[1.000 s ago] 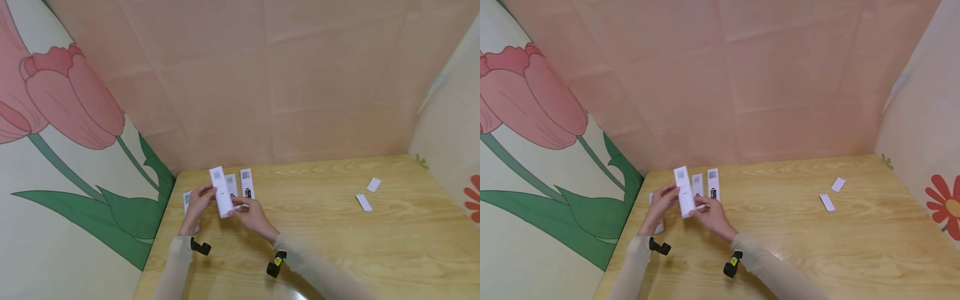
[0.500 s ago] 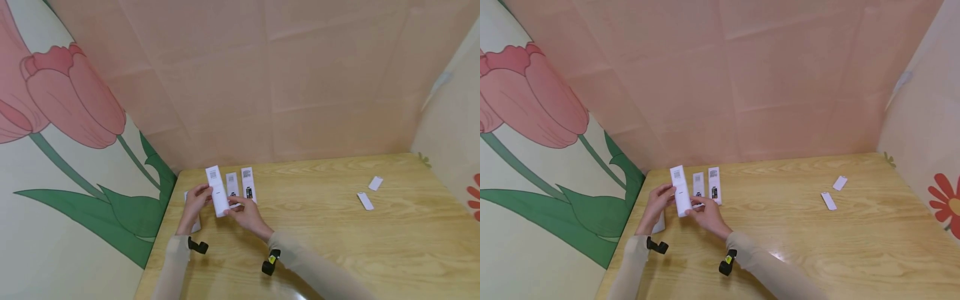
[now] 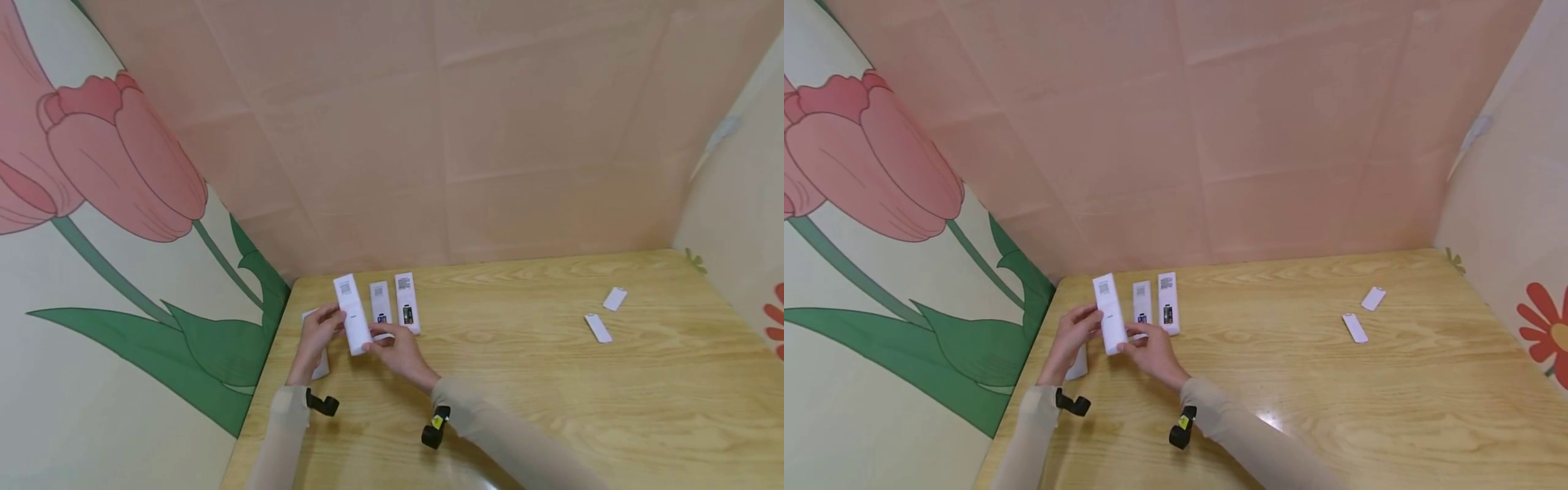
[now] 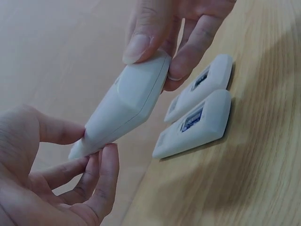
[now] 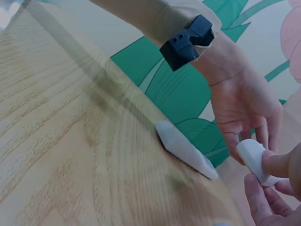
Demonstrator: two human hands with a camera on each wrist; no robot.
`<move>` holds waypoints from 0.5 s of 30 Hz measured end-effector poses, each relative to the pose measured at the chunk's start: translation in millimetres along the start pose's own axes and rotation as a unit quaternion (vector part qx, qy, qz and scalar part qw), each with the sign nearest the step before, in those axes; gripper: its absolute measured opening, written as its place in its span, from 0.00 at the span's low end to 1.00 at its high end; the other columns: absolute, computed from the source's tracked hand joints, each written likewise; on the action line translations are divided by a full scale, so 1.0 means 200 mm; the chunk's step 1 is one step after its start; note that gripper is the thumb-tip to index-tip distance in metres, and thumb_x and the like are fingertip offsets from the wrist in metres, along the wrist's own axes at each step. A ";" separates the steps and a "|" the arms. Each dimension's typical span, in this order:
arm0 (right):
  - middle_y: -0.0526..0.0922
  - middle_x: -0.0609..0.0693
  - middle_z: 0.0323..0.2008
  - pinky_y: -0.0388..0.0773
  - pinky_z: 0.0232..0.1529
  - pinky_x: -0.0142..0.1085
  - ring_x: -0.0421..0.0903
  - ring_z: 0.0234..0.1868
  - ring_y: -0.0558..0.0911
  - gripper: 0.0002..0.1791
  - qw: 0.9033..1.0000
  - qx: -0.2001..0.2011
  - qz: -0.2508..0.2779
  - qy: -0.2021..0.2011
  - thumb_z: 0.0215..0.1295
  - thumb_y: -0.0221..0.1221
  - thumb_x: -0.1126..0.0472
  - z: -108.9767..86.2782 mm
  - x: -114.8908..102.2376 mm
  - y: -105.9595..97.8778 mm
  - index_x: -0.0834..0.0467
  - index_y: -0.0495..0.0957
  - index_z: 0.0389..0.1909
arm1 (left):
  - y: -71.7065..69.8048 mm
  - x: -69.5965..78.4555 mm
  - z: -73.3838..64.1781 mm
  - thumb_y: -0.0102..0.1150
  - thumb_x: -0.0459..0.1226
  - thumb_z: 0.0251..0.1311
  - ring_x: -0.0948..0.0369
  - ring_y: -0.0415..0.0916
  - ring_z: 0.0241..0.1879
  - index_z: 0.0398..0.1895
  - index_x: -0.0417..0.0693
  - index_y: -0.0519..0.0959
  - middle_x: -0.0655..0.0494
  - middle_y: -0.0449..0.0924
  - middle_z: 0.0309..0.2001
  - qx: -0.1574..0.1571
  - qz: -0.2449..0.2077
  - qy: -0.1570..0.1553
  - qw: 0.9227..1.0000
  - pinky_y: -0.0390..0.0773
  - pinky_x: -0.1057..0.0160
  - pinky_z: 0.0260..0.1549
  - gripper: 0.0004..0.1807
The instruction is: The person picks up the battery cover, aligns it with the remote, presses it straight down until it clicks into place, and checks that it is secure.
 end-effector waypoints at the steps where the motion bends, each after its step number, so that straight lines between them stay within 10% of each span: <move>1: 0.87 0.63 0.54 0.89 0.45 0.34 0.54 0.46 0.90 0.25 1.000 -0.002 -0.003 0.003 0.65 0.73 0.68 0.00 0.01 0.01 0.66 0.82 0.62 | 0.00 -0.01 0.00 0.63 0.38 0.74 0.56 0.85 0.47 0.68 0.35 0.79 0.40 0.83 0.57 0.001 0.000 -0.001 1.000 0.85 0.42 0.60 0.24; 15: 0.88 0.68 0.53 0.88 0.41 0.31 0.55 0.42 0.91 0.26 0.999 -0.002 -0.044 -0.029 0.61 0.73 0.72 0.00 0.08 0.07 0.69 0.82 0.61 | -0.02 -0.15 0.02 0.63 0.38 0.76 0.59 0.84 0.45 0.67 0.38 0.81 0.39 0.81 0.59 0.042 0.025 -0.024 0.999 0.86 0.48 0.58 0.21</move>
Point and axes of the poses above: each hand's wrist, its own z-axis towards the middle knuckle, its own y-axis out of the palm, x = y × z, the point moved 8 cm from there along z, towards the middle knuckle
